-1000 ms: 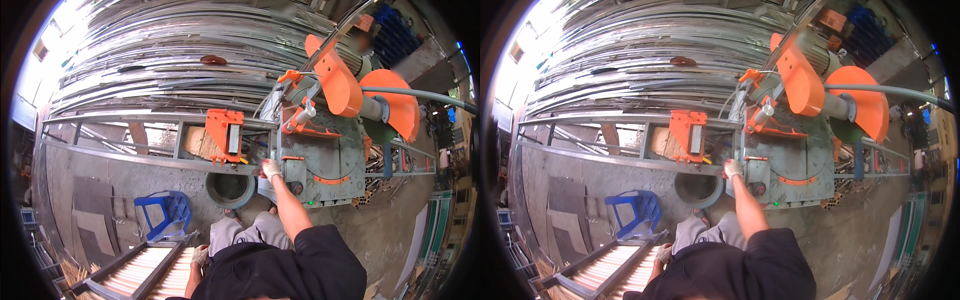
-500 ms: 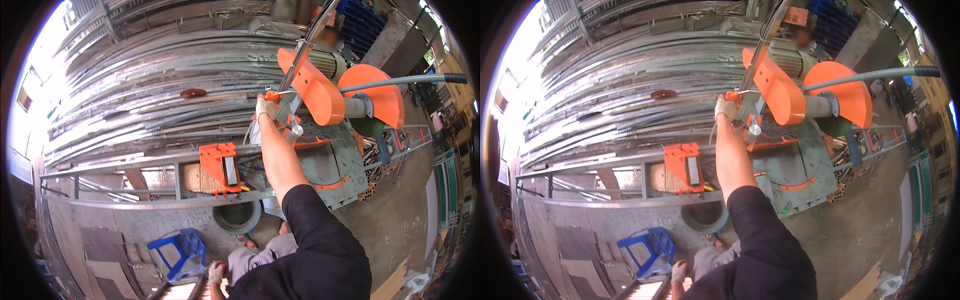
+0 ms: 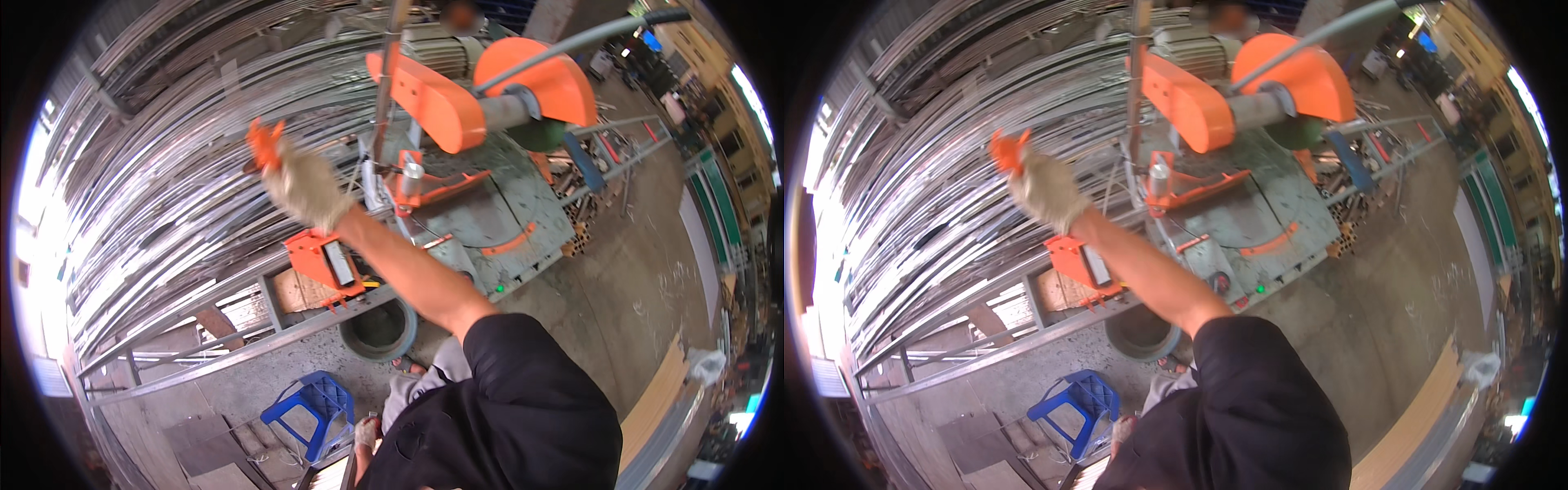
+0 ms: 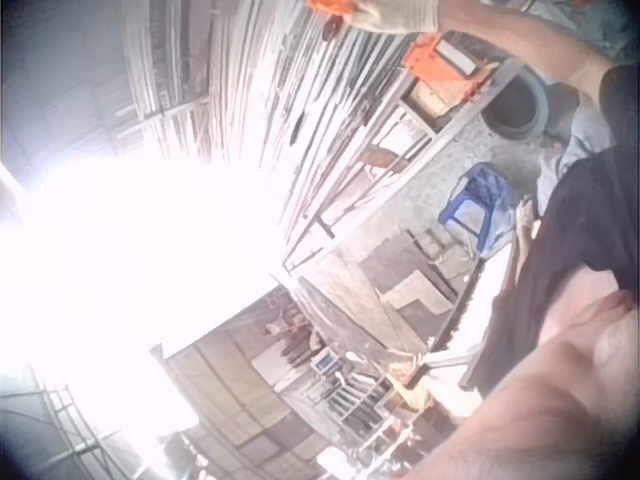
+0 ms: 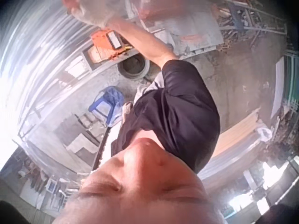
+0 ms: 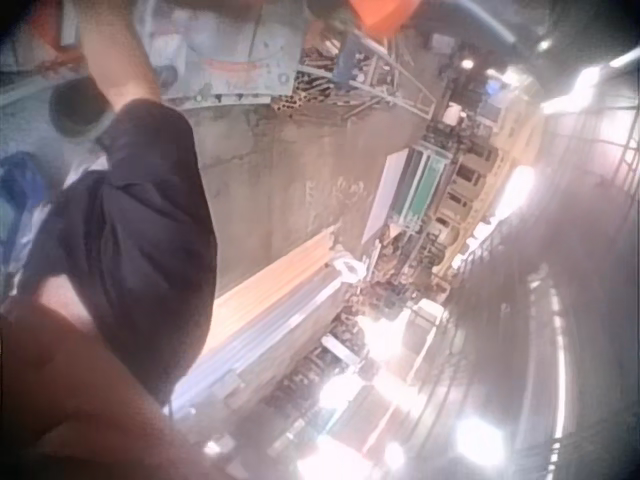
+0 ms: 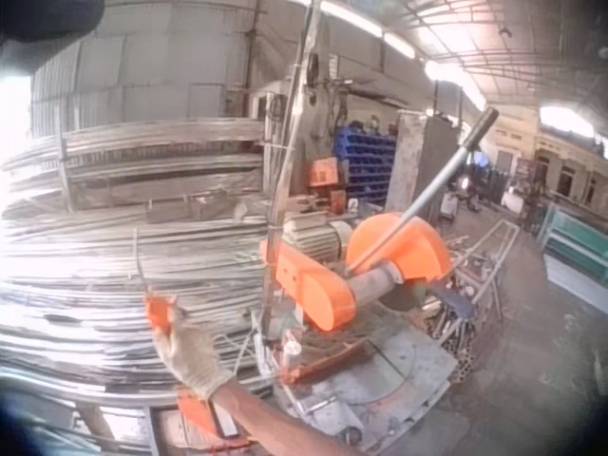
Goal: The person positions multiple metal tubes on a cutting machine, operates the saw to cut them, and then moves the bundle of cut tubes to a storage rack before retrieving another metal component.
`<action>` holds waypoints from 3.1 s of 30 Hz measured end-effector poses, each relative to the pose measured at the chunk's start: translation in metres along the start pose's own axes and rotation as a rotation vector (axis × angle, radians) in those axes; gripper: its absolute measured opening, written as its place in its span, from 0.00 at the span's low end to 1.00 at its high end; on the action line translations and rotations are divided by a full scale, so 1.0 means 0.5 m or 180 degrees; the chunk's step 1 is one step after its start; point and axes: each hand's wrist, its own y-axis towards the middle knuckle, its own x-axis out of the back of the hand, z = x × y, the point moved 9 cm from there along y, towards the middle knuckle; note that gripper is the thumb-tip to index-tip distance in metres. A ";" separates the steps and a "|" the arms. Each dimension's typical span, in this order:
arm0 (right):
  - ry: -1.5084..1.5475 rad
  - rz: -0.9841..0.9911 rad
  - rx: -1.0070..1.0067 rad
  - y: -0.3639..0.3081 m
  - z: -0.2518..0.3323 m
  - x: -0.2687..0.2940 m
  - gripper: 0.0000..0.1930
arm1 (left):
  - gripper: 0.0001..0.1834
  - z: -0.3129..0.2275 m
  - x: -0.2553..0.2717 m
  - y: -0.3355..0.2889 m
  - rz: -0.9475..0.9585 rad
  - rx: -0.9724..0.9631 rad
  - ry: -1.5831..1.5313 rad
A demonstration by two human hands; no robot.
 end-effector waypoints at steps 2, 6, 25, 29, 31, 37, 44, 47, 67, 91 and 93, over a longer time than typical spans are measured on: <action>0.0816 0.0103 -0.0293 -0.119 0.052 0.048 0.15 | 0.09 -0.034 0.009 0.042 0.0201 0.0210 -0.0394; 0.2749 0.0346 -0.2248 -0.409 0.037 0.088 0.12 | 0.08 -0.115 0.078 0.168 0.0406 -0.0273 -0.0356; 0.2671 -0.0292 -0.4770 -1.169 -0.307 0.409 0.34 | 0.19 -0.535 -0.408 0.035 0.1637 -0.0454 -0.1750; 0.2441 -0.1122 -0.4524 -1.202 -0.403 0.497 0.34 | 0.17 -0.514 -0.407 -0.024 0.1210 -0.0784 -0.1871; 0.2117 -0.1230 -0.4485 -1.211 -0.422 0.558 0.31 | 0.17 -0.505 -0.460 -0.055 0.1170 -0.0646 -0.1616; 0.2535 -0.1364 -0.4502 -1.199 -0.491 0.637 0.25 | 0.19 -0.472 -0.554 -0.084 0.1040 -0.0672 -0.1233; 0.2994 -0.1052 -0.4240 -1.089 -0.629 0.599 0.23 | 0.18 -0.491 -0.603 -0.015 0.0915 -0.1000 -0.1600; 0.2602 -0.3572 -0.4029 -1.152 -0.772 0.776 0.25 | 0.16 -0.565 -0.698 -0.049 0.1128 -0.0896 -0.1431; 0.1540 -0.0115 -0.4235 -0.726 -1.067 0.754 0.25 | 0.19 -0.792 -0.861 0.009 0.1089 -0.0809 -0.1702; 0.2275 0.1441 -0.4057 -0.523 -0.890 0.509 0.18 | 0.14 -0.796 -0.786 -0.040 -0.0197 -0.1091 -0.2764; 0.2661 0.0949 -0.4306 -0.519 -0.866 0.485 0.17 | 0.14 -0.781 -0.770 -0.046 -0.0255 -0.1102 -0.2846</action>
